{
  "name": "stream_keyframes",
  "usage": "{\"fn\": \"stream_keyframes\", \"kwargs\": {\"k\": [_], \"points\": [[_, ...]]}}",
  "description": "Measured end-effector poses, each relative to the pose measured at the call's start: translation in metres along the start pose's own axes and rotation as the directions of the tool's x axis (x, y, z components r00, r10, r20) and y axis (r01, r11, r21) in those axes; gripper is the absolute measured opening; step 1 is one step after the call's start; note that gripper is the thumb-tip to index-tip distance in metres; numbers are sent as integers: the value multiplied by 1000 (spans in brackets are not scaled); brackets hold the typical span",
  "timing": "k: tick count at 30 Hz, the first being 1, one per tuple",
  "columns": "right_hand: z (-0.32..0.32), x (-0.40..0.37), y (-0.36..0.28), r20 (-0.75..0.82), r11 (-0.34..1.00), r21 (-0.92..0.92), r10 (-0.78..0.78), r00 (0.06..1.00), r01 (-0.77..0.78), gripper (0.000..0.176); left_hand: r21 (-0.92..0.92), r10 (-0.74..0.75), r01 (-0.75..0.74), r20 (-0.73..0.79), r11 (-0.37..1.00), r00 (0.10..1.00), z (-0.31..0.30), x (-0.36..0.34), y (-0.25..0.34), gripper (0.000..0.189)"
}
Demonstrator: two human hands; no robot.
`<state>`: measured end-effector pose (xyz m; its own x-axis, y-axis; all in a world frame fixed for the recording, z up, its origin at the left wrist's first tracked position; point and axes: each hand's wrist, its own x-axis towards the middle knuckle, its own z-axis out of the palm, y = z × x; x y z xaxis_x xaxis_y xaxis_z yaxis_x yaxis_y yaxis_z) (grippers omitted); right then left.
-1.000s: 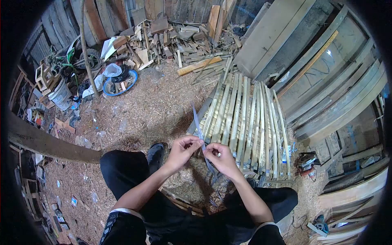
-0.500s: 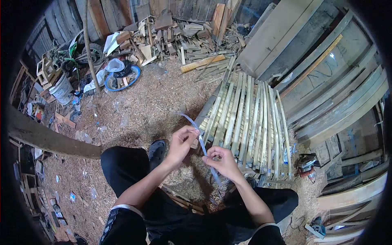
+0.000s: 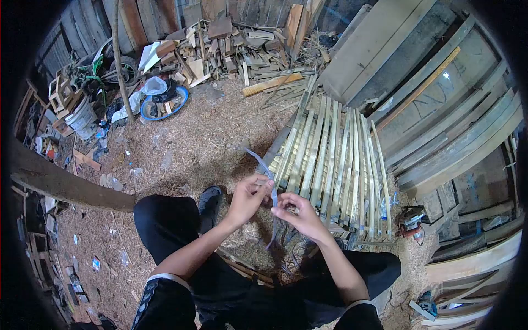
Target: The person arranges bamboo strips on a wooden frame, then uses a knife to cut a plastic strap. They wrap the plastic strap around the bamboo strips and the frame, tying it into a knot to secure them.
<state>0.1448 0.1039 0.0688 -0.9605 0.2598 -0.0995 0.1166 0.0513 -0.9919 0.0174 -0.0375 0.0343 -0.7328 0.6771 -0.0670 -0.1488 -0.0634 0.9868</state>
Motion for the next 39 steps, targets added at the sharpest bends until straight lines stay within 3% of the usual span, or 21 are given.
{"fn": "stream_keyframes", "kwargs": {"k": [3, 6, 10, 15, 16, 17, 18, 20, 21, 23, 29, 34, 37, 39], "points": [[0, 0, 9, -40, 997, -20, 79, 996, -80, 19, -48, 19, -18, 23, 999, 1000, 4, -2, -3, 17], [-2, 0, 25, -74, 993, -17, 112, 991, -113, 19, 25, 29, -28, -12, 999, 1000, 3, -3, -3, 17], [-4, 1, 37, -84, 997, -44, 62, 995, -66, 21, 97, 41, -34, -67, 995, 997, -1, 2, -12, 20], [5, -3, 51, -244, 948, -297, 44, 969, -118, 20, 118, 9, 3, -100, 993, 995, -7, 7, -26, 19], [6, -4, 54, -246, 948, -295, 46, 968, -120, 20, 367, 36, 19, -142, 930, 989, -11, 8, -23, 14], [7, -4, 58, -239, 898, -425, 7, 971, -111, 19, 592, 73, 47, -177, 805, 981, -13, 7, -20, 12], [9, -4, 59, -225, 832, -547, -32, 974, -99, 18, 593, 71, 50, -179, 803, 981, -14, 5, -19, 12], [11, -5, 59, -214, 788, -612, -84, 973, -66, 17, 791, 309, -94, -125, 605, 943, -15, 3, -17, 20], [11, -6, 55, -200, 736, -677, -136, 970, -36, 16, 790, 308, -91, -127, 606, 943, -18, 3, -20, 20], [13, -5, 48, -216, 743, -665, -98, 971, -73, 16, 735, 380, -309, 76, 603, 922, -26, 5, -30, 30], [12, -4, 40, -193, 695, -715, -94, 977, -74, 13, 725, 368, -431, 258, 537, 893, -37, 1, -53, 48], [14, -3, 40, -166, 728, -686, -148, 975, -6, 8, 693, 304, -390, 252, 606, 919, -43, 1, -67, 49], [16, -6, 36, -127, 635, -772, -164, 978, 6, 8, 711, 309, -361, 209, 603, 928, -42, -1, -69, 40], [20, -9, 39, -122, 540, -840, -270, 955, 45, 11, 725, 318, -346, 183, 595, 930, -41, -2, -71, 35]]}}
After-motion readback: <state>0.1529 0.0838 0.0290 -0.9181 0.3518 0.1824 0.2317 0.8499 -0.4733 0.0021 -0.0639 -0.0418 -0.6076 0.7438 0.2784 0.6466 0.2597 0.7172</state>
